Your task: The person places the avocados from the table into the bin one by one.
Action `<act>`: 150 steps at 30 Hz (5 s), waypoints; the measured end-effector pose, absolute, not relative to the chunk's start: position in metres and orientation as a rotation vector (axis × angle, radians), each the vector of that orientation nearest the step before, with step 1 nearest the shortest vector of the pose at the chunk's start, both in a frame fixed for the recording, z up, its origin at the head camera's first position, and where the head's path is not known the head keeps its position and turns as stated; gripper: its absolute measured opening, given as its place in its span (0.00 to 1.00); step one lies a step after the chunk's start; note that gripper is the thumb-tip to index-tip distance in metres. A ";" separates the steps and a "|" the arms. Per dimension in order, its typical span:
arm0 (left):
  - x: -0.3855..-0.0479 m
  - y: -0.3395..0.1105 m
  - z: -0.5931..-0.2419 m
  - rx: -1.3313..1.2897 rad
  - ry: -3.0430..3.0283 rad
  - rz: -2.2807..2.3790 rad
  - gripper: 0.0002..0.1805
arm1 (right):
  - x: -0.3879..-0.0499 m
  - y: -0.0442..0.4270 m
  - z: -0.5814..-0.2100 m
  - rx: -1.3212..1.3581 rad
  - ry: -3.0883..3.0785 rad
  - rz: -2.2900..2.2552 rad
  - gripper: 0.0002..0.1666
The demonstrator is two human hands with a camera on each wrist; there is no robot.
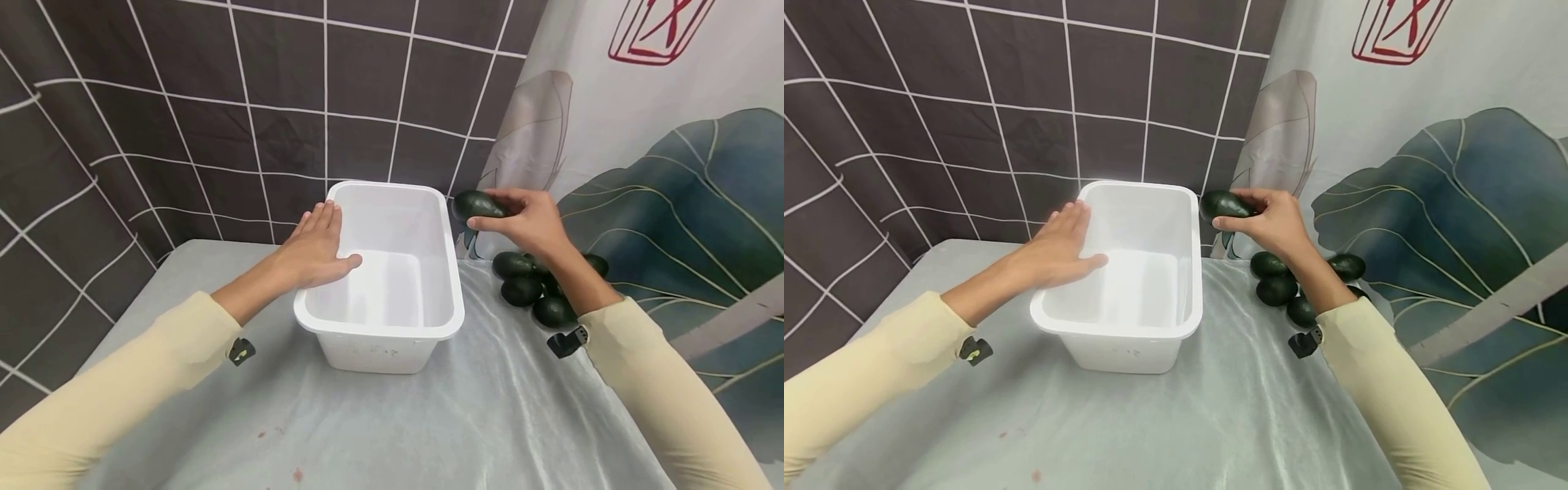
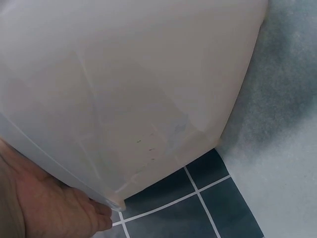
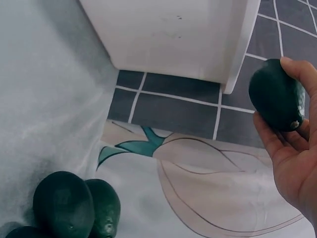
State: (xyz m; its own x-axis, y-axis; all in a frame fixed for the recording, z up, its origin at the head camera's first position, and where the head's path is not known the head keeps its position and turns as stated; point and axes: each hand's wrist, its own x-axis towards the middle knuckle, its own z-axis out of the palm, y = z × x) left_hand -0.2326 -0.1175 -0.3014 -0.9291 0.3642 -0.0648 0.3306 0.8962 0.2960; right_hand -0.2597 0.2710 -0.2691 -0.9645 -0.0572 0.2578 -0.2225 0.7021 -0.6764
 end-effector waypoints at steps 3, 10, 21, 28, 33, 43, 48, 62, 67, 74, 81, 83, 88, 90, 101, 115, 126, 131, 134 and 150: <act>-0.233 -0.118 -0.300 0.547 2.941 0.434 0.59 | -0.261 0.268 -0.267 0.215 -2.696 1.113 0.40; -0.232 -0.118 -0.300 0.547 2.935 0.424 0.59 | -0.265 0.262 -0.263 0.214 -2.713 1.118 0.43; -0.234 -0.117 -0.299 0.554 2.943 0.419 0.59 | -0.274 0.253 -0.259 0.298 -2.653 1.168 0.38; -0.233 -0.117 -0.299 0.546 2.935 0.413 0.60 | -0.279 0.247 -0.259 0.308 -2.643 1.207 0.38; -0.231 -0.117 -0.300 0.541 2.935 0.418 0.60 | -0.282 0.243 -0.260 0.317 -2.642 1.209 0.38; -0.231 -0.118 -0.303 0.535 2.946 0.408 0.59 | -0.287 0.234 -0.263 0.328 -2.671 1.175 0.40; -0.231 -0.119 -0.301 0.533 2.950 0.410 0.59 | -0.290 0.227 -0.262 0.327 -2.667 1.160 0.39; -0.232 -0.117 -0.300 0.531 2.941 0.405 0.60 | -0.301 0.211 -0.263 0.339 -2.693 1.167 0.42; -0.232 -0.119 -0.301 0.527 2.940 0.401 0.60 | -0.307 0.202 -0.265 0.365 -2.704 1.168 0.43; -0.232 -0.119 -0.301 0.535 2.938 0.409 0.60 | -0.315 0.193 -0.268 0.389 -2.705 1.155 0.43; -0.230 -0.119 -0.300 0.539 2.941 0.411 0.60 | -0.320 0.188 -0.269 0.374 -2.706 1.148 0.42; -0.230 -0.119 -0.300 0.536 2.939 0.408 0.60 | -0.322 0.187 -0.269 0.364 -2.718 1.146 0.43; -0.230 -0.119 -0.301 0.536 2.936 0.409 0.60 | -0.325 0.185 -0.270 0.359 -2.733 1.146 0.43; -0.230 -0.119 -0.301 0.537 2.938 0.408 0.60 | -0.326 0.185 -0.270 0.357 -2.733 1.144 0.43; -0.231 -0.118 -0.302 0.540 2.936 0.406 0.60 | -0.330 0.181 -0.274 0.344 -2.773 1.125 0.44; -0.232 -0.118 -0.300 0.524 2.932 0.417 0.60 | -0.335 0.177 -0.276 0.366 -2.747 1.082 0.43; -0.231 -0.119 -0.301 0.532 2.930 0.413 0.60 | -0.335 0.179 -0.276 0.364 -2.644 1.269 0.38; -0.231 -0.119 -0.300 0.531 2.922 0.405 0.60 | -0.334 0.184 -0.274 0.338 -2.644 1.315 0.39; -0.231 -0.119 -0.300 0.532 2.917 0.405 0.60 | -0.334 0.187 -0.275 0.320 -2.647 1.325 0.40; -0.234 -0.116 -0.301 0.537 2.915 0.392 0.61 | -0.329 0.202 -0.277 0.275 -2.646 1.409 0.41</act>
State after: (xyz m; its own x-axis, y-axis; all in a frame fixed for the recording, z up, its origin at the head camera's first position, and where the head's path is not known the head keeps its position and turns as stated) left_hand -0.2341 -0.1157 -0.3009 -0.9244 0.3679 -0.1009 0.3282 0.9018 0.2813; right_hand -0.3291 0.2021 -0.2775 -0.9749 -0.0987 0.1997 -0.2208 0.5471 -0.8074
